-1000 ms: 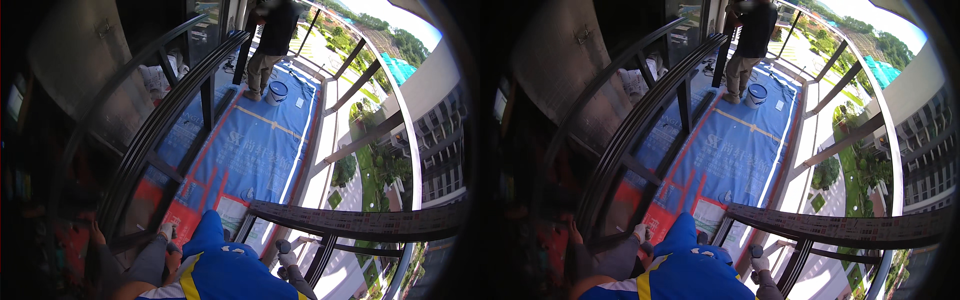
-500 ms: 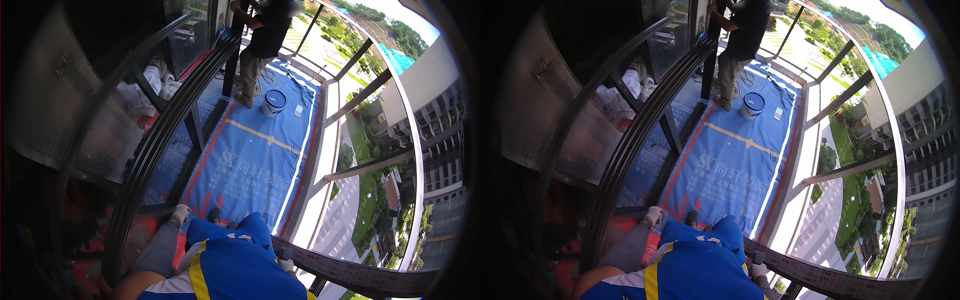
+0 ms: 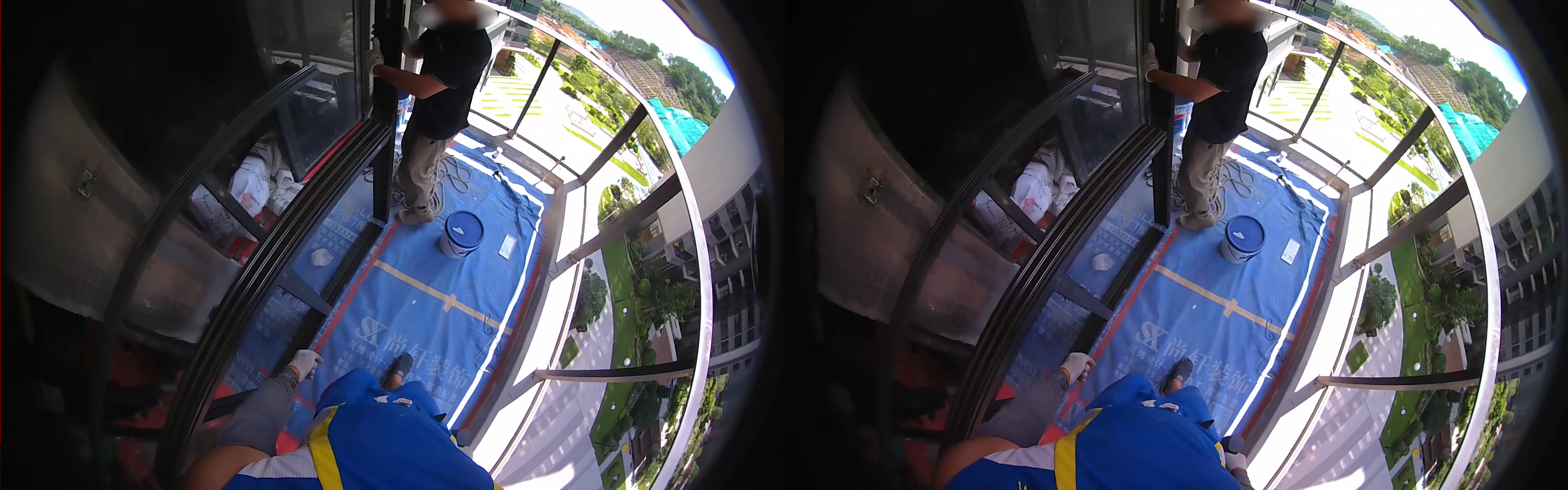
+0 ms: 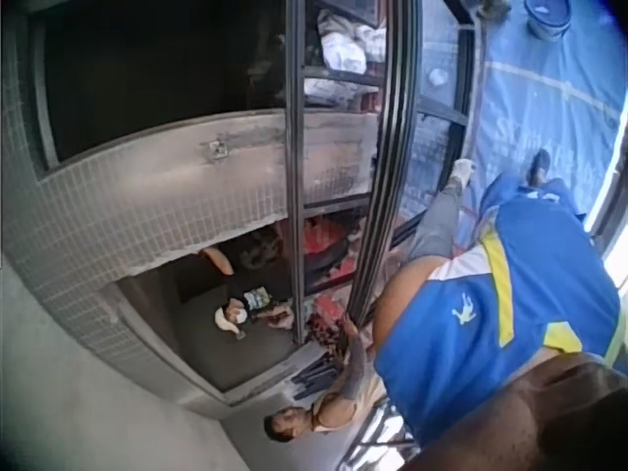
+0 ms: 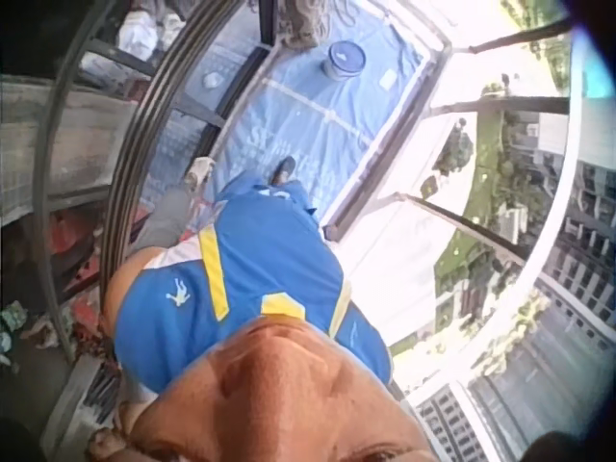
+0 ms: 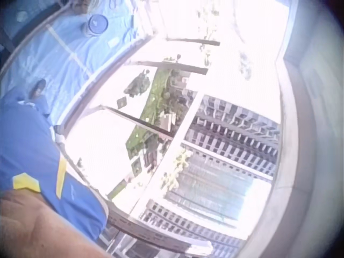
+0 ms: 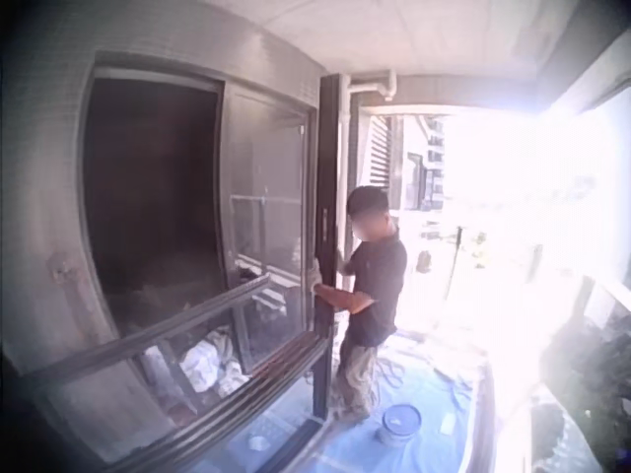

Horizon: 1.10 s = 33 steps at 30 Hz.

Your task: The person is installing a large metal window frame on a balcony, using a drill and sealant gun with the help of coworkers.

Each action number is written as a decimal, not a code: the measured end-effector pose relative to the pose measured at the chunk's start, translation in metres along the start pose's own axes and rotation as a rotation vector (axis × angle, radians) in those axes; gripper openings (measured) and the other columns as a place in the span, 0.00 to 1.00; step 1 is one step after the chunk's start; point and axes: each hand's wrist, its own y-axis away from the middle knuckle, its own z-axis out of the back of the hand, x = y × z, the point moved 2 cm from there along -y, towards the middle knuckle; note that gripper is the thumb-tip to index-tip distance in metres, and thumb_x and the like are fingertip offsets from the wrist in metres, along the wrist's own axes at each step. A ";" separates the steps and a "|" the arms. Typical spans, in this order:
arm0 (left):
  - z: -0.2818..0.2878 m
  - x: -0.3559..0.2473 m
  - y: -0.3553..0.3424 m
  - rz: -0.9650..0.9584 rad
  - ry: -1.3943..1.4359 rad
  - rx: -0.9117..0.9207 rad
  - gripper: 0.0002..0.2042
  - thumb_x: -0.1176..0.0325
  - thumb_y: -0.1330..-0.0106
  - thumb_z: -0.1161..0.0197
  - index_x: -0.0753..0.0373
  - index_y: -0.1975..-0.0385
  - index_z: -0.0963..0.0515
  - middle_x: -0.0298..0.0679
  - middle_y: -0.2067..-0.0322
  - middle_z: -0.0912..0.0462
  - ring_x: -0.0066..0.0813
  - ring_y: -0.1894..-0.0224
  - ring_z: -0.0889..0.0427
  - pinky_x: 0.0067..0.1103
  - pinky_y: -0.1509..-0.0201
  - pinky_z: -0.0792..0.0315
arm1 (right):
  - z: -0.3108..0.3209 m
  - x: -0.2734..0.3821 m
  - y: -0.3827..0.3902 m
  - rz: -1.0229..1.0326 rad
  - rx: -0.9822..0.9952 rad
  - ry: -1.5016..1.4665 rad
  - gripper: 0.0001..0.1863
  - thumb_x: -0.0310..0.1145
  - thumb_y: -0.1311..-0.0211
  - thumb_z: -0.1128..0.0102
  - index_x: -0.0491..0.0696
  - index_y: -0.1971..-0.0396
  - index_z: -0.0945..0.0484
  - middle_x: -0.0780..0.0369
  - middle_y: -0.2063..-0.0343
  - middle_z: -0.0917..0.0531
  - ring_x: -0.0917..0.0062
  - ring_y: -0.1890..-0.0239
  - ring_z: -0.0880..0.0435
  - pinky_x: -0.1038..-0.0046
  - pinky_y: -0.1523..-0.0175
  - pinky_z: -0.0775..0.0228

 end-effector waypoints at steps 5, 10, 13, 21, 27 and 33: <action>-0.009 -0.025 -0.007 0.082 0.184 -0.088 0.15 0.60 0.30 0.48 0.65 0.61 0.21 0.30 0.83 0.31 0.24 0.85 0.32 0.27 0.80 0.31 | 0.071 0.078 -0.115 -0.169 0.006 -0.444 0.05 0.29 0.43 0.38 0.43 0.71 0.19 0.60 0.83 0.20 0.70 0.83 0.18 0.67 0.77 0.27; -0.033 -0.073 -0.056 0.158 0.199 -0.052 0.15 0.58 0.30 0.49 0.64 0.61 0.21 0.28 0.84 0.33 0.23 0.86 0.32 0.27 0.80 0.31 | 0.144 0.170 -0.228 0.093 -0.146 -0.064 0.13 0.40 0.43 0.35 0.45 0.67 0.14 0.52 0.75 0.13 0.58 0.68 0.10 0.60 0.62 0.19; -0.045 -0.106 -0.101 0.184 0.133 -0.083 0.15 0.58 0.30 0.48 0.63 0.62 0.21 0.28 0.85 0.33 0.23 0.86 0.32 0.27 0.81 0.33 | 0.177 0.263 -0.248 0.205 -0.185 0.025 0.18 0.40 0.44 0.36 0.47 0.57 0.15 0.49 0.62 0.12 0.52 0.54 0.13 0.58 0.49 0.22; -0.116 -0.288 -0.193 0.054 0.066 -0.035 0.13 0.60 0.32 0.45 0.64 0.63 0.20 0.30 0.84 0.32 0.21 0.86 0.31 0.25 0.82 0.33 | 0.235 0.422 -0.331 0.344 -0.130 0.012 0.29 0.38 0.46 0.41 0.45 0.42 0.26 0.41 0.55 0.16 0.46 0.47 0.17 0.54 0.40 0.27; -0.170 -0.420 -0.196 -0.065 0.160 0.052 0.13 0.62 0.31 0.44 0.65 0.63 0.20 0.30 0.81 0.31 0.20 0.83 0.31 0.22 0.77 0.32 | 0.248 0.520 -0.451 0.451 -0.149 0.069 0.35 0.35 0.49 0.30 0.45 0.38 0.28 0.44 0.51 0.16 0.49 0.45 0.18 0.55 0.39 0.27; -0.194 -0.456 -0.169 -0.094 0.256 -0.134 0.15 0.59 0.28 0.45 0.67 0.63 0.22 0.30 0.80 0.31 0.21 0.80 0.30 0.22 0.74 0.32 | 0.224 0.570 -0.584 0.367 -0.006 0.319 0.41 0.40 0.53 0.22 0.44 0.38 0.28 0.46 0.50 0.16 0.54 0.44 0.17 0.58 0.39 0.26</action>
